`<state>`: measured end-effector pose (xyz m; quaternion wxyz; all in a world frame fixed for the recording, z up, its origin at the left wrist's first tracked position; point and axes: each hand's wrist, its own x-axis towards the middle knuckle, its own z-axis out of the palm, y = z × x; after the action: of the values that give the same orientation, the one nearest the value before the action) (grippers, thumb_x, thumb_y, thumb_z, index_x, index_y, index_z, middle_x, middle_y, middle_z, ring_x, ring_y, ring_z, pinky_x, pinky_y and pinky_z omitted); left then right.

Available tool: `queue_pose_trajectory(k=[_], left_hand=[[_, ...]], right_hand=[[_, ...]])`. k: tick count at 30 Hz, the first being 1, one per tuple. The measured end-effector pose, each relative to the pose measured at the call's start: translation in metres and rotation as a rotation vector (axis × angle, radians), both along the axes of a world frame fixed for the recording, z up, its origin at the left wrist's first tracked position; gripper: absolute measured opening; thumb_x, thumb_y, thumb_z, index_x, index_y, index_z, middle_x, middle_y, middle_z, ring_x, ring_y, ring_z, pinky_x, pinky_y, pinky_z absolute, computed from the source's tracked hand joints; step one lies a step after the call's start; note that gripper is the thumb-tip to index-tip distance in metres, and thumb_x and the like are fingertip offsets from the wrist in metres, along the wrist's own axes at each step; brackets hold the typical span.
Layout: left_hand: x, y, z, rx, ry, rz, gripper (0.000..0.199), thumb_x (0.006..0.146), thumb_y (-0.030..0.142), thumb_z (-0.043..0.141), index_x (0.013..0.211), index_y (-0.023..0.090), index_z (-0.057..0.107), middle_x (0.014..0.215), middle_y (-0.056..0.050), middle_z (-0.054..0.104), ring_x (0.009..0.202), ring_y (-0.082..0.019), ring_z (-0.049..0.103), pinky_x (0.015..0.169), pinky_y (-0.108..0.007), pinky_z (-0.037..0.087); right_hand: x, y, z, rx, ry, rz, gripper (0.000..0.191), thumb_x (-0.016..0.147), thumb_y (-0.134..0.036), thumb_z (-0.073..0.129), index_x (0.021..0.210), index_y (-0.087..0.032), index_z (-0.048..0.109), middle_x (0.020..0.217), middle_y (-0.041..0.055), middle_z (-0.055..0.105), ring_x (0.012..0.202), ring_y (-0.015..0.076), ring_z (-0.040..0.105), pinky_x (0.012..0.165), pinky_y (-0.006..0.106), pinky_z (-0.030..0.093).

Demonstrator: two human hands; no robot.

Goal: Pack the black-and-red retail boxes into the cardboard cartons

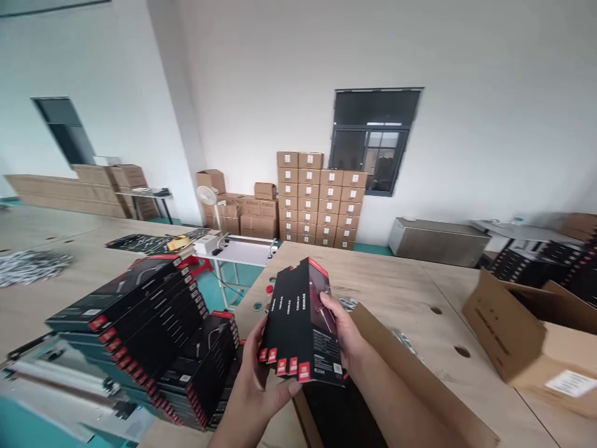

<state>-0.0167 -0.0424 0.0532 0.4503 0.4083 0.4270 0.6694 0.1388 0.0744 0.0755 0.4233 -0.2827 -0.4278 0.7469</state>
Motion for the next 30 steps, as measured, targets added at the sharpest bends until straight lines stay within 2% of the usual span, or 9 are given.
queue_pose_trajectory(k=[3, 6, 12, 18, 20, 22, 24, 27, 30], left_hand=[[0.017, 0.024, 0.005, -0.01, 0.037, -0.324, 0.096, 0.061, 0.034, 0.092, 0.143, 0.025, 0.042, 0.149, -0.016, 0.049, 0.134, -0.036, 0.05, 0.108, -0.045, 0.045], [0.034, 0.054, 0.003, -0.162, -0.006, -0.503, 0.076, 0.068, 0.036, 0.078, 0.136, 0.023, 0.046, 0.124, -0.012, 0.061, 0.117, -0.032, 0.06, 0.096, -0.044, 0.05], [0.085, 0.105, -0.035, -0.256, 0.315, -0.744, 0.071, 0.055, 0.012, 0.056, 0.125, 0.019, 0.06, 0.099, -0.003, 0.068, 0.085, -0.021, 0.062, 0.073, -0.032, 0.047], [0.09, 0.106, -0.068, -0.213, 0.609, -0.562, 0.029, 0.054, 0.011, 0.064, 0.081, 0.02, 0.072, 0.083, -0.006, 0.068, 0.092, -0.031, 0.061, 0.093, -0.046, 0.045], [0.081, 0.1, -0.066, -0.198, 0.695, -0.442, 0.031, 0.056, 0.011, 0.066, 0.084, 0.019, 0.074, 0.094, -0.011, 0.069, 0.104, -0.038, 0.058, 0.103, -0.052, 0.038], [0.07, 0.092, -0.057, -0.157, 0.731, -0.349, 0.049, 0.059, 0.01, 0.065, 0.106, 0.018, 0.074, 0.115, -0.014, 0.068, 0.119, -0.039, 0.053, 0.112, -0.052, 0.032], [0.056, 0.08, -0.044, -0.092, 0.715, -0.283, 0.061, 0.063, 0.01, 0.064, 0.123, 0.022, 0.07, 0.127, -0.013, 0.065, 0.124, -0.034, 0.052, 0.109, -0.046, 0.038], [0.021, 0.056, -0.033, -0.072, 0.576, -0.088, 0.051, 0.069, 0.023, 0.072, 0.12, 0.026, 0.072, 0.126, -0.009, 0.067, 0.104, -0.027, 0.062, 0.086, -0.034, 0.05], [-0.033, 0.024, -0.052, -0.215, 0.332, 0.206, 0.056, 0.057, 0.046, 0.083, 0.108, 0.024, 0.075, 0.117, -0.01, 0.071, 0.106, -0.03, 0.063, 0.093, -0.036, 0.049]], right_hand=[[0.056, -0.006, -0.016, -0.102, 0.046, -0.089, 0.043, 0.077, -0.058, 0.067, 0.1, -0.022, 0.071, 0.096, 0.0055, 0.079, 0.099, 0.0274, 0.073, 0.097, 0.041, 0.054], [0.111, -0.014, -0.028, -0.054, -0.03, -0.021, 0.051, 0.062, -0.052, 0.081, 0.099, -0.019, 0.071, 0.089, 0.0074, 0.078, 0.084, 0.0284, 0.073, 0.087, 0.043, 0.056], [0.183, -0.019, -0.033, 0.302, -0.407, 0.245, 0.087, 0.053, -0.03, 0.088, 0.134, -0.017, 0.06, 0.122, 0.0093, 0.071, 0.117, 0.0337, 0.061, 0.107, 0.046, 0.045], [0.181, -0.024, -0.083, 0.337, -0.74, 0.255, 0.093, 0.059, -0.012, 0.073, 0.148, -0.025, 0.048, 0.118, 0.0039, 0.071, 0.106, 0.0285, 0.065, 0.094, 0.038, 0.052], [0.169, -0.031, -0.106, 0.322, -0.732, 0.272, 0.085, 0.063, -0.012, 0.068, 0.146, -0.025, 0.05, 0.112, 0.0027, 0.073, 0.107, 0.0277, 0.066, 0.094, 0.037, 0.053], [0.16, -0.036, -0.127, 0.321, -0.73, 0.28, 0.08, 0.065, -0.013, 0.066, 0.144, -0.024, 0.053, 0.116, 0.0035, 0.073, 0.114, 0.0283, 0.065, 0.102, 0.038, 0.049], [0.156, -0.038, -0.142, 0.308, -0.751, 0.285, 0.081, 0.064, -0.014, 0.068, 0.143, -0.024, 0.054, 0.126, 0.0056, 0.07, 0.122, 0.0302, 0.061, 0.109, 0.039, 0.044], [0.159, -0.035, -0.152, 0.145, -0.796, 0.329, 0.093, 0.051, -0.007, 0.064, 0.142, -0.022, 0.055, 0.119, 0.0059, 0.073, 0.119, 0.0337, 0.062, 0.105, 0.042, 0.047], [0.164, -0.034, -0.153, -0.078, -0.688, 0.334, 0.104, 0.041, -0.005, 0.057, 0.143, -0.023, 0.054, 0.1, 0.0032, 0.076, 0.11, 0.0342, 0.065, 0.097, 0.042, 0.051]])
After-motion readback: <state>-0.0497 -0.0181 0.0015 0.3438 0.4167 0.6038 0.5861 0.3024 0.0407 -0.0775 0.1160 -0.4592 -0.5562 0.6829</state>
